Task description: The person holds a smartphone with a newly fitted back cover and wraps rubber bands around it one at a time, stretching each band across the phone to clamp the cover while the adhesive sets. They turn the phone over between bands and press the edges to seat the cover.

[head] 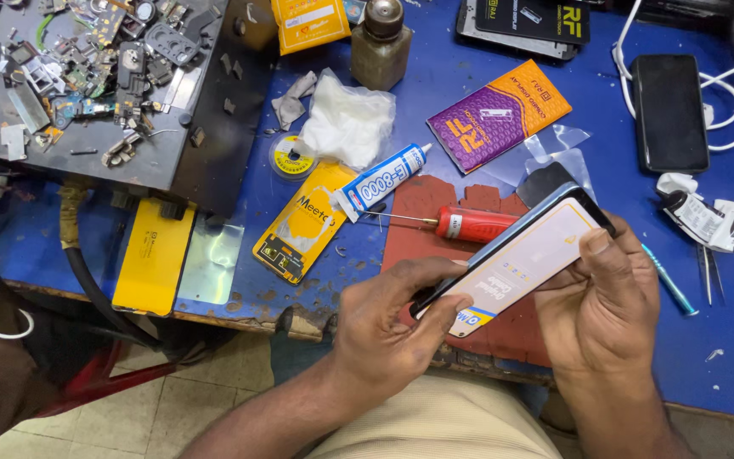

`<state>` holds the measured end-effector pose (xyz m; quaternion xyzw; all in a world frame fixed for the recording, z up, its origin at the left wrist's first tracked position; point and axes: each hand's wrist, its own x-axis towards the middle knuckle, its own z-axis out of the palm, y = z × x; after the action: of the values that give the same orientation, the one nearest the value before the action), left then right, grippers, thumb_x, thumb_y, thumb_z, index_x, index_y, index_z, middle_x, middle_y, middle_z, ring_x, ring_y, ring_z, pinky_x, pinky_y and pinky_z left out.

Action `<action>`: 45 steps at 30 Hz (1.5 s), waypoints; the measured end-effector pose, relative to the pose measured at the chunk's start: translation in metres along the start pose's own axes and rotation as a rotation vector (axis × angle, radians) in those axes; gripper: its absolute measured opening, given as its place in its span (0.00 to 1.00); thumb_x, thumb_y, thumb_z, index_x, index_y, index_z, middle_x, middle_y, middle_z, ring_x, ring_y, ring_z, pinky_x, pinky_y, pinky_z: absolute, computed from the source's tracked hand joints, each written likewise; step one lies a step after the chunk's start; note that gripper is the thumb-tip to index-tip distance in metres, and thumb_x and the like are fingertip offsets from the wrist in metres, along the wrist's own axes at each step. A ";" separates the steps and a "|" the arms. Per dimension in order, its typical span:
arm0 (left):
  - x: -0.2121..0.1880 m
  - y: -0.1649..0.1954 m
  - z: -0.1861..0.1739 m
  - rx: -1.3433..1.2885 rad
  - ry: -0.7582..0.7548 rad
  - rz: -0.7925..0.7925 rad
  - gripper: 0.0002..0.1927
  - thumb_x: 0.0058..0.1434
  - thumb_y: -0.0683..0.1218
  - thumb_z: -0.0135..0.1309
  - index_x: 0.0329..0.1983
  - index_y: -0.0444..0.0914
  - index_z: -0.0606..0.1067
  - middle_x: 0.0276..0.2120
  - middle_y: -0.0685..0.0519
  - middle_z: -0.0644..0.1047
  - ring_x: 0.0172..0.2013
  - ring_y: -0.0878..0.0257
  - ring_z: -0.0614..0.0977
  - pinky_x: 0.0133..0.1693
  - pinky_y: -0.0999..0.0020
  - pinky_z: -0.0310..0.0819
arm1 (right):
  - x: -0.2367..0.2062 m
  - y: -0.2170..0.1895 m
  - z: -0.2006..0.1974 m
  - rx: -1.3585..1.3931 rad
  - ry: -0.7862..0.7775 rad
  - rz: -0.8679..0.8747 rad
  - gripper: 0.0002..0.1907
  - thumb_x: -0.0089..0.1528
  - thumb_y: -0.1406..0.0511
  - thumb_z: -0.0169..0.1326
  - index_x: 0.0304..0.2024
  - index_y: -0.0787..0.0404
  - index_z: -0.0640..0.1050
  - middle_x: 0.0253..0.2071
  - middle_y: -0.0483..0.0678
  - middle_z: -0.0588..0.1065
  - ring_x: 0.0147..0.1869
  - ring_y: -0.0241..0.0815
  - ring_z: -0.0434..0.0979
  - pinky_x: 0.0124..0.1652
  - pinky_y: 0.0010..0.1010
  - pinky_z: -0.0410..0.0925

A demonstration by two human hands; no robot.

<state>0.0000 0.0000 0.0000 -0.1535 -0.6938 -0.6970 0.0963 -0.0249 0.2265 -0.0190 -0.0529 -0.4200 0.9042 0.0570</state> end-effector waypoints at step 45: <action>0.030 0.015 -0.029 0.010 -0.249 0.203 0.12 0.64 0.39 0.64 0.50 0.36 0.77 0.42 0.50 0.82 0.40 0.59 0.86 0.42 0.69 0.81 | -0.028 -0.001 0.035 -0.701 -0.446 -0.382 0.10 0.62 0.72 0.64 0.46 0.68 0.80 0.42 0.55 0.80 0.47 0.41 0.82 0.42 0.24 0.77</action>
<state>-0.0250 -0.0269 0.0252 -0.3076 -0.6847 -0.6558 0.0802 -0.0019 0.1964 0.0059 0.2056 -0.7047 0.6702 0.1095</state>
